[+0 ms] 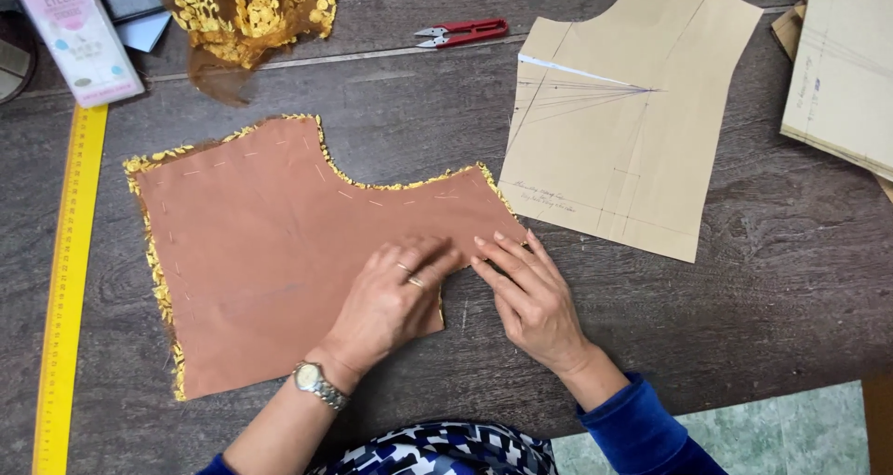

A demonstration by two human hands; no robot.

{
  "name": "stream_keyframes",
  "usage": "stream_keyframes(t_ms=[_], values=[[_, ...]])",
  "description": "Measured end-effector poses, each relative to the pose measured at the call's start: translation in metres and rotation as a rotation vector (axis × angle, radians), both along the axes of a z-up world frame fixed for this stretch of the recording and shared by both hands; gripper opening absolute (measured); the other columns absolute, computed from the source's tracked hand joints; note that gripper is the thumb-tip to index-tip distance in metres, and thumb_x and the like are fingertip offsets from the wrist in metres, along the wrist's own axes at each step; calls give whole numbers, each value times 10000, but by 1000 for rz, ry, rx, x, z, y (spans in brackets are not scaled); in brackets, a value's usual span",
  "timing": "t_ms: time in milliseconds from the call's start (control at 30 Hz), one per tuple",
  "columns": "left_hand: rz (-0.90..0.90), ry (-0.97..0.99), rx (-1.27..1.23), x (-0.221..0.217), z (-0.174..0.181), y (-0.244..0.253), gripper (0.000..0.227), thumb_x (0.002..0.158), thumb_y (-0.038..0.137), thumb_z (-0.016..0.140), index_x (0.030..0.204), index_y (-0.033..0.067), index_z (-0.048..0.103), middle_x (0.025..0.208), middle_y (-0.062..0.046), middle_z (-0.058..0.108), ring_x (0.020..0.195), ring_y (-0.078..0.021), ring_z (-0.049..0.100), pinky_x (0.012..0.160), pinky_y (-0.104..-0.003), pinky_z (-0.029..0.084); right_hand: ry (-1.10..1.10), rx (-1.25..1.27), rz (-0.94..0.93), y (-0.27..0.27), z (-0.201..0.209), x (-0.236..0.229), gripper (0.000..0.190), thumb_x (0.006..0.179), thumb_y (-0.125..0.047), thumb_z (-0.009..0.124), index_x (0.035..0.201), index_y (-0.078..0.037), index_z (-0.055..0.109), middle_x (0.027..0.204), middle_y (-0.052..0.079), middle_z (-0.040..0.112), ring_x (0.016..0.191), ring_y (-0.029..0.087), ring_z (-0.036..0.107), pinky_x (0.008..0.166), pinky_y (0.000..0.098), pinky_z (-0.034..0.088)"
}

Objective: The person aligns a brown fabric piece with a gold trim against a paper pattern on a work table. They smooth the fabric and pattern, then lift the pattern to compare the edges and markings with the fabric piece.

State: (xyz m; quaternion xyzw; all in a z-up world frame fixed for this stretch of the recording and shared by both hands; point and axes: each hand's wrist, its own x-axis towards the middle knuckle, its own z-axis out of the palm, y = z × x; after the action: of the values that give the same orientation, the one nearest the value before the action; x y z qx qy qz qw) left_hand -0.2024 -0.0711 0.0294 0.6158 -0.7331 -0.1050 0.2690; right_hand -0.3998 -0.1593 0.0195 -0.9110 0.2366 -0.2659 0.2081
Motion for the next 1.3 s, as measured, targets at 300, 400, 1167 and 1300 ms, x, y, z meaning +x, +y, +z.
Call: stream_keyframes(t_ms=[300,400,1167,1300], values=[[-15,60,-44,10,5,32,204,916,187,635,1063,54,684,1062,-88,649,857,-214,552,659,-332,424,4,12,69,-3,3,-1,322,893,87,502,1172,-14,626,1285,147,589,1219,356,551,1109,549,380],[-16,18,-21,5,3,36,204,936,203,610,1060,79,715,1103,-90,625,844,-239,529,683,-356,414,11,9,65,-3,2,-1,327,883,95,519,1171,-13,631,1289,147,590,1219,354,554,1110,541,380],[2,78,-16,7,12,43,223,968,204,553,1097,66,672,1062,-101,602,855,-264,542,738,-373,434,-83,61,-9,8,21,41,330,976,-34,461,1292,-33,556,1375,148,527,1308,321,497,1163,544,301],[143,82,-99,15,23,51,219,980,131,514,1143,15,604,1089,-135,573,893,-300,568,792,-405,457,157,74,16,17,12,76,557,994,-216,432,1497,-46,263,1578,146,243,1467,359,221,1177,567,138]])
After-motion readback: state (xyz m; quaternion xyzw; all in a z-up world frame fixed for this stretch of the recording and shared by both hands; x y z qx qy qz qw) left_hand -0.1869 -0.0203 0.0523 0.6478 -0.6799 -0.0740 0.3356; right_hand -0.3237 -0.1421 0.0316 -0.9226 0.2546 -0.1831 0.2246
